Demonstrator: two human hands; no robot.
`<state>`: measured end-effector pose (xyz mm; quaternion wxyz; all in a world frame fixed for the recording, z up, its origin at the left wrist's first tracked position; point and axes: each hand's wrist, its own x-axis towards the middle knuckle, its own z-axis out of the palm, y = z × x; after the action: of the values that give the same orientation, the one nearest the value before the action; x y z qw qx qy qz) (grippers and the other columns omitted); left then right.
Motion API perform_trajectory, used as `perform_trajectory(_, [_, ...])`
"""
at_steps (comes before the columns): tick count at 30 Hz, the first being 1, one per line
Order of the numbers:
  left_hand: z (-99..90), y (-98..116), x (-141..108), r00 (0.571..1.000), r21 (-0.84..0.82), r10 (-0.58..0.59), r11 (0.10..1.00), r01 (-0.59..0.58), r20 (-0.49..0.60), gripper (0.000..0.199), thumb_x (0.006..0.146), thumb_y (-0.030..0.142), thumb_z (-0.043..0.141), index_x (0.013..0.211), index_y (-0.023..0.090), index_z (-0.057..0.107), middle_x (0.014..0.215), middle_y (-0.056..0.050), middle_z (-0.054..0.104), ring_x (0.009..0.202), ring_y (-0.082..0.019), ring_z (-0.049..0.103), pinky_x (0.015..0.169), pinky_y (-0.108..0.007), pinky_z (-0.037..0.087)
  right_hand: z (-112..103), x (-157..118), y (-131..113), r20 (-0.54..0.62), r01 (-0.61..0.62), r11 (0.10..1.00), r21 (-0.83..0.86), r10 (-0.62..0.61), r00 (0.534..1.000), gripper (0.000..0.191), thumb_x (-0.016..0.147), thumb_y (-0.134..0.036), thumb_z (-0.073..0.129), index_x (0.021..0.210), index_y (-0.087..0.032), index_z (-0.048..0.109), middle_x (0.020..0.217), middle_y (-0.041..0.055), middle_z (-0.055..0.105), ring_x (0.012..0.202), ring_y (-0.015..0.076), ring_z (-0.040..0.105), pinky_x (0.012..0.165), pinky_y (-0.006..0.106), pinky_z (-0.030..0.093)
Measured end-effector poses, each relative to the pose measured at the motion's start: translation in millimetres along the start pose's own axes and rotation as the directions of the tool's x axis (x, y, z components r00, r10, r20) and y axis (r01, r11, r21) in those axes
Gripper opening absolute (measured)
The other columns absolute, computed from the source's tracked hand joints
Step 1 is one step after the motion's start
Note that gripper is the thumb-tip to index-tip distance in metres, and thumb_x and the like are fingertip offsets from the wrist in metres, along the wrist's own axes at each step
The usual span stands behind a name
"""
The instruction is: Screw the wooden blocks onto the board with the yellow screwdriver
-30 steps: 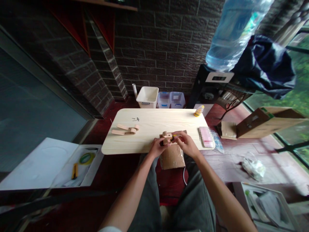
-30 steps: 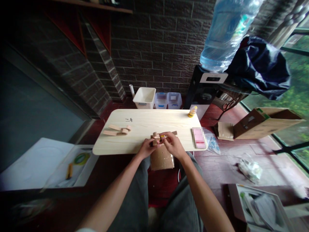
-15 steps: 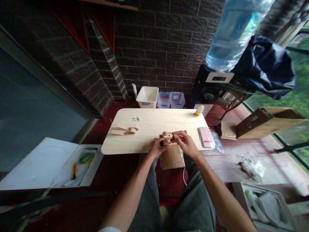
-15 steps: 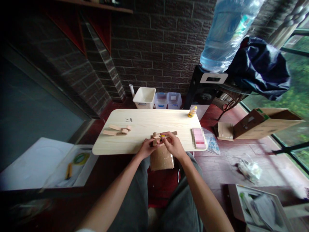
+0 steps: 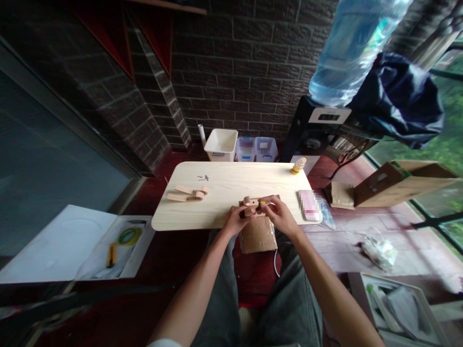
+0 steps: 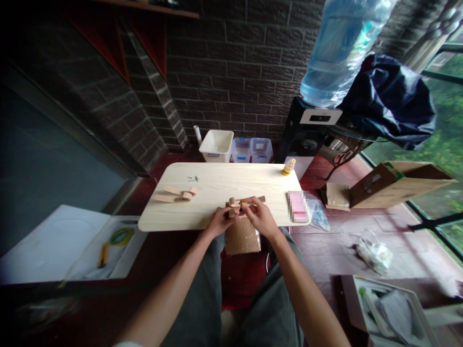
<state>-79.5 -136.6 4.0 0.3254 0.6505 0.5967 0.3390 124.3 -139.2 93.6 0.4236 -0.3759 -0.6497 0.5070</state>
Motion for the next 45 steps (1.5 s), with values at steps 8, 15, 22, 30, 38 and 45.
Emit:
perform_trajectory(8, [-0.1,0,1,0.999,-0.007,0.037,0.999,-0.036,0.025,0.033,0.079,0.043,0.076,0.107,0.024,0.079,0.102,-0.006,0.077,0.101,-0.025,0.066,0.092,-0.034,0.050,-3,2,-2,0.053,-0.004,1.000,0.005,0.004,0.999,0.035,0.097,-0.050,0.061,0.114,-0.020,0.064,0.104,0.0096,0.076,0.088,0.0204,0.076,0.076,0.031,0.059])
perform_trajectory(15, [2.1,-4,1,1.000,0.011,0.002,1.000,-0.002,0.003,0.035,0.078,0.042,0.078,0.108,0.024,0.079,0.096,-0.006,0.076,0.095,-0.024,0.067,0.085,-0.032,0.051,-2,3,7,-0.007,0.016,0.999,0.051,-0.015,1.000,0.031,0.094,-0.048,0.067,0.108,-0.021,0.062,0.108,0.0092,0.075,0.082,0.0179,0.075,0.070,0.028,0.059])
perform_trajectory(22, [2.9,-6,1,0.998,-0.006,0.056,0.998,-0.056,0.003,0.031,0.079,0.041,0.076,0.106,0.025,0.079,0.100,-0.005,0.077,0.097,-0.024,0.067,0.087,-0.032,0.051,-3,2,0,0.032,0.007,1.000,0.018,-0.008,0.999,0.033,0.097,-0.049,0.062,0.113,-0.020,0.064,0.100,0.0092,0.076,0.088,0.0209,0.076,0.073,0.031,0.059])
perform_trajectory(30, [2.5,-4,0,1.000,-0.006,0.012,1.000,-0.012,-0.004,0.037,0.076,0.043,0.079,0.109,0.025,0.078,0.100,-0.006,0.076,0.100,-0.026,0.065,0.090,-0.034,0.050,-1,3,2,0.037,0.007,1.000,0.026,-0.008,0.999,0.034,0.095,-0.049,0.064,0.114,-0.020,0.064,0.107,0.0102,0.075,0.089,0.0199,0.075,0.074,0.030,0.059])
perform_trajectory(38, [1.0,0,1,1.000,-0.031,0.027,0.999,-0.027,-0.008,0.030,0.077,0.037,0.079,0.104,0.023,0.079,0.098,-0.007,0.077,0.096,-0.024,0.067,0.088,-0.033,0.052,-3,1,6,0.013,0.001,0.999,0.045,-0.002,1.000,0.033,0.094,-0.049,0.065,0.111,-0.021,0.063,0.109,0.0100,0.075,0.088,0.0204,0.076,0.076,0.032,0.059])
perform_trajectory(45, [0.2,0,1,0.999,-0.021,0.041,0.999,-0.041,0.000,0.028,0.077,0.035,0.079,0.102,0.022,0.079,0.097,-0.006,0.077,0.096,-0.025,0.067,0.088,-0.034,0.051,-4,1,-2,0.057,0.007,1.000,-0.003,-0.007,0.998,0.033,0.098,-0.048,0.060,0.115,-0.021,0.063,0.103,0.0089,0.075,0.089,0.0202,0.075,0.079,0.032,0.058])
